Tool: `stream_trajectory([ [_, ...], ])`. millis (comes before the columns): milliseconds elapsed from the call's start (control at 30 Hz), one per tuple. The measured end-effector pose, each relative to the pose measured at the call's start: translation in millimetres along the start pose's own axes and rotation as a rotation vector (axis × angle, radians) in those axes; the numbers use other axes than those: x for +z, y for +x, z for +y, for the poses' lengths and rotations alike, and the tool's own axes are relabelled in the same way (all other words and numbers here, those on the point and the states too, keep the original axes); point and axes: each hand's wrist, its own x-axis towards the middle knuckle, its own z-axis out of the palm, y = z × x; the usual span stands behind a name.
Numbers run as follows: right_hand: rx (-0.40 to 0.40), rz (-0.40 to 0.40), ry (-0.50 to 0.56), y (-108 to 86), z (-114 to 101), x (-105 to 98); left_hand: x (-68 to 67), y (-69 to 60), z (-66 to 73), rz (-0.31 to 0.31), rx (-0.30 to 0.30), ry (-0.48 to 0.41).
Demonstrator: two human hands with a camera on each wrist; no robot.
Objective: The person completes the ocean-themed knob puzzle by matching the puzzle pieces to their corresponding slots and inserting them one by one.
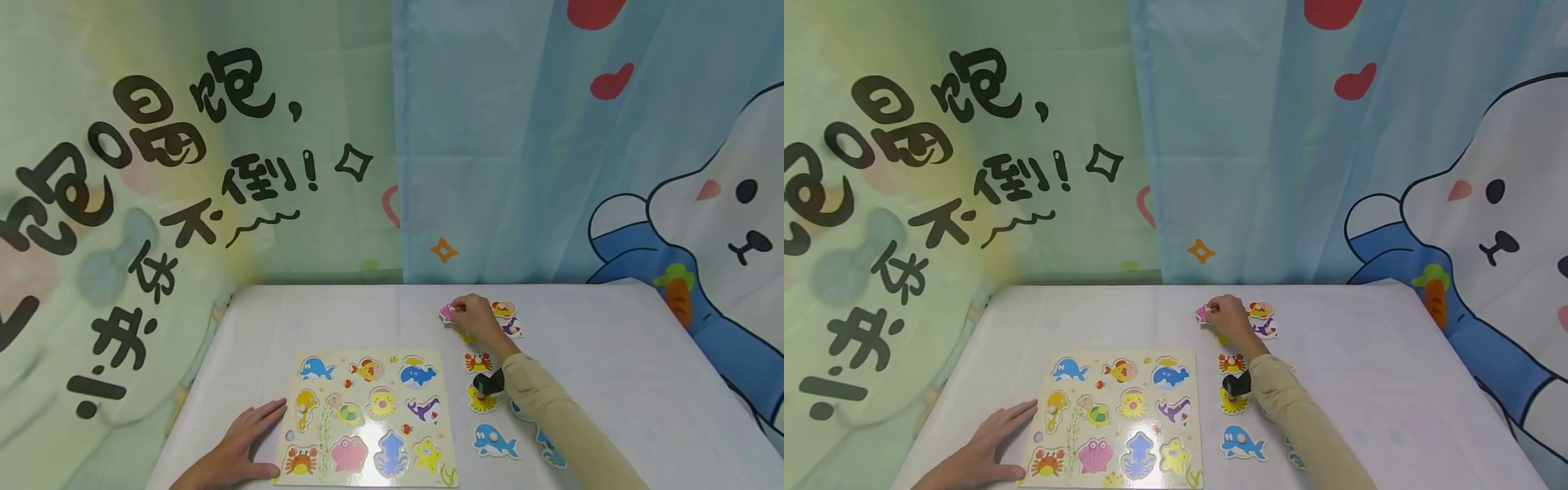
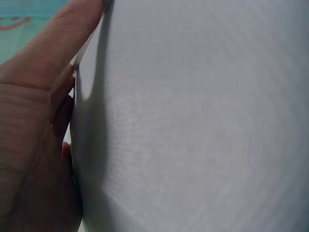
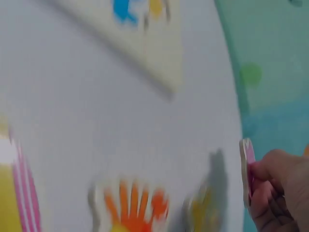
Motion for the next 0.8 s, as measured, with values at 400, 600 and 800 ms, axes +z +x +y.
stream_trajectory([
  [400, -0.179, -0.075, 0.102, -59.9, -92, 44, -0.9, -5.5, 6.2, -0.003, -0.021, -0.008],
  [600, -0.403, -0.170, 0.057, -99.7, -131, 61, -0.3, -5.5, 6.6, -0.010, -0.028, 0.010],
  [800, -0.560, -0.261, -0.016, -131.5, -151, 85, -2.5, -1.6, 8.6, -0.013, -0.035, 0.013],
])
